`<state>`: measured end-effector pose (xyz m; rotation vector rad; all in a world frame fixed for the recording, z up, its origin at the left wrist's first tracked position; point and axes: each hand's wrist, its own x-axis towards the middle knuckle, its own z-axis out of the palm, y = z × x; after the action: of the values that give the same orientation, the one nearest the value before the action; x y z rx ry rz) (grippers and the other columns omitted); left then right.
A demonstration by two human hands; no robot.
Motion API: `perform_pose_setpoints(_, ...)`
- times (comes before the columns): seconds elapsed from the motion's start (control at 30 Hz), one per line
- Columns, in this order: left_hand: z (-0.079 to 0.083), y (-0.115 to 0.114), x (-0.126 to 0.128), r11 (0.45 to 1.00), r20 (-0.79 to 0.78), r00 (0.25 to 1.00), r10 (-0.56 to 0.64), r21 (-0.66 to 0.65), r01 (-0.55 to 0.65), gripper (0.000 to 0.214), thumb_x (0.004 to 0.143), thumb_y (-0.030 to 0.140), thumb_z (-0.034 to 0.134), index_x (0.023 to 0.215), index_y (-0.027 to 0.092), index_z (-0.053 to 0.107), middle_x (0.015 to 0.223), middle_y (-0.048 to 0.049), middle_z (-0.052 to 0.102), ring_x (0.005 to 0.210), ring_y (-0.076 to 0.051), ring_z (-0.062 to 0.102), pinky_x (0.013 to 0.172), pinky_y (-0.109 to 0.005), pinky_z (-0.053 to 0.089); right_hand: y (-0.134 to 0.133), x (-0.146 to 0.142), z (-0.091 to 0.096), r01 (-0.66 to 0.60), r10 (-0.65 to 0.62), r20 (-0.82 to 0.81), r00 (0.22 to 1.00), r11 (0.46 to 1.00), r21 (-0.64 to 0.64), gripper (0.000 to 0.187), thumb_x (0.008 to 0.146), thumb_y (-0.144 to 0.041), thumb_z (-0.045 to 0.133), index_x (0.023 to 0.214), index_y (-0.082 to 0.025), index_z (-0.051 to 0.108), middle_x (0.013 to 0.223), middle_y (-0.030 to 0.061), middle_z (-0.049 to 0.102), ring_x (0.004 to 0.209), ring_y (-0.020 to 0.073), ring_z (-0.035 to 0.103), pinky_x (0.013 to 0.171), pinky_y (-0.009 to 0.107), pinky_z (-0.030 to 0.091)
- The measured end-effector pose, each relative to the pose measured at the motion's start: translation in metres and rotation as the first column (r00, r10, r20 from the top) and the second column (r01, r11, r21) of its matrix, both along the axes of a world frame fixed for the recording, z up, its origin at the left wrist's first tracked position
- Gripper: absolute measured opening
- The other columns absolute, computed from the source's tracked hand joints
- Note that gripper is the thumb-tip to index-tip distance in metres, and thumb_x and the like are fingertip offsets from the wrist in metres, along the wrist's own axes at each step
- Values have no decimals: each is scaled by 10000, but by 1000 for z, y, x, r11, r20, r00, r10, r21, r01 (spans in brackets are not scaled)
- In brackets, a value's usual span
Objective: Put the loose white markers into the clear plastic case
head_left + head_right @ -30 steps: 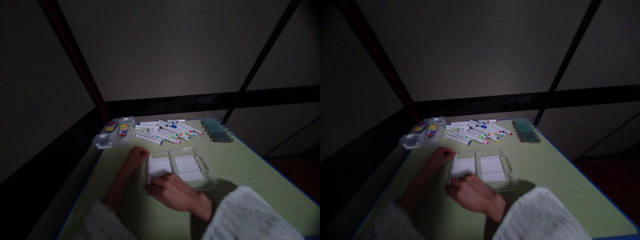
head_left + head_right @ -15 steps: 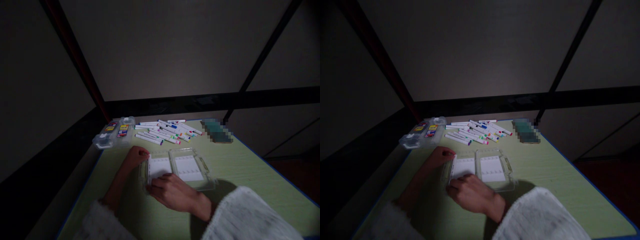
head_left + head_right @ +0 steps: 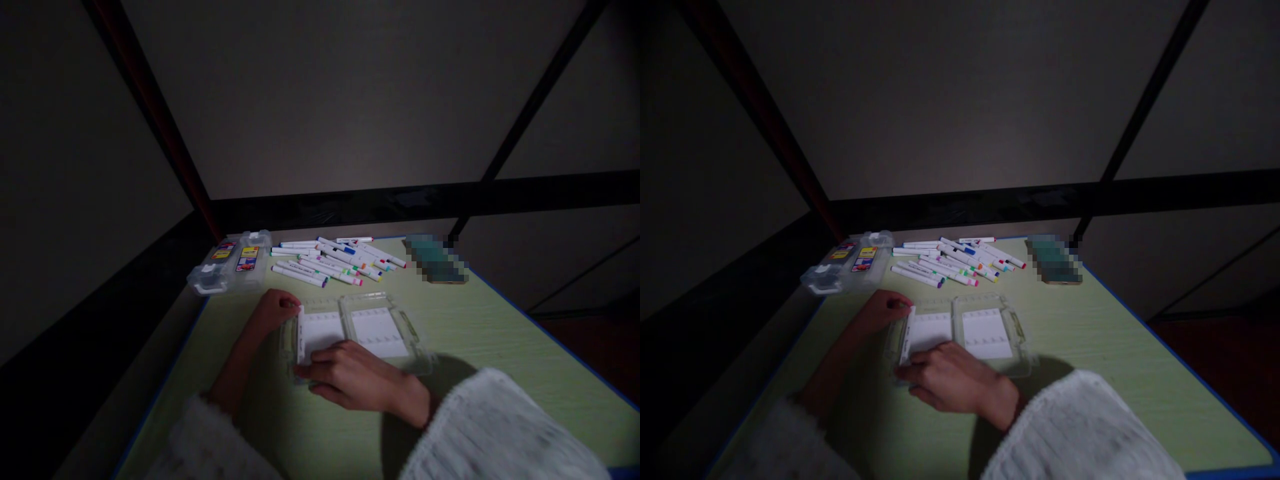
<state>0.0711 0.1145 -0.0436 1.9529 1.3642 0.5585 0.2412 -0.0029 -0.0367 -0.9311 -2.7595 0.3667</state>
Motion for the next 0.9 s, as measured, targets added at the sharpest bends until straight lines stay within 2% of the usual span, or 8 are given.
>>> perform_pose_setpoints(0.27,0,0,0,1000,4,1000,-6,-8,6,237,554,231,585,694,66,681,423,72,394,460,-71,351,464,-199,267,-2,-1,-1,14,-14,0,1000,1000,-2,319,889,-280,382,1170,-217,520,946,28,655,789,139,592,642,257,383)
perform_pose_setpoints(0.63,1,1,-1,999,35,999,-25,-45,27,211,558,210,595,680,63,685,400,71,393,463,-77,364,480,-205,282,-3,-1,4,46,-50,83,995,998,50,337,882,-288,387,1184,-233,527,740,32,679,637,138,579,543,240,331)
perform_pose_setpoints(0.9,-1,3,-1,999,31,999,-42,-33,43,181,548,217,601,651,89,679,400,67,414,474,-85,391,486,-203,294,-3,-1,2,39,-48,72,996,993,111,331,886,-294,371,1161,-238,546,697,21,668,617,134,581,507,245,317)
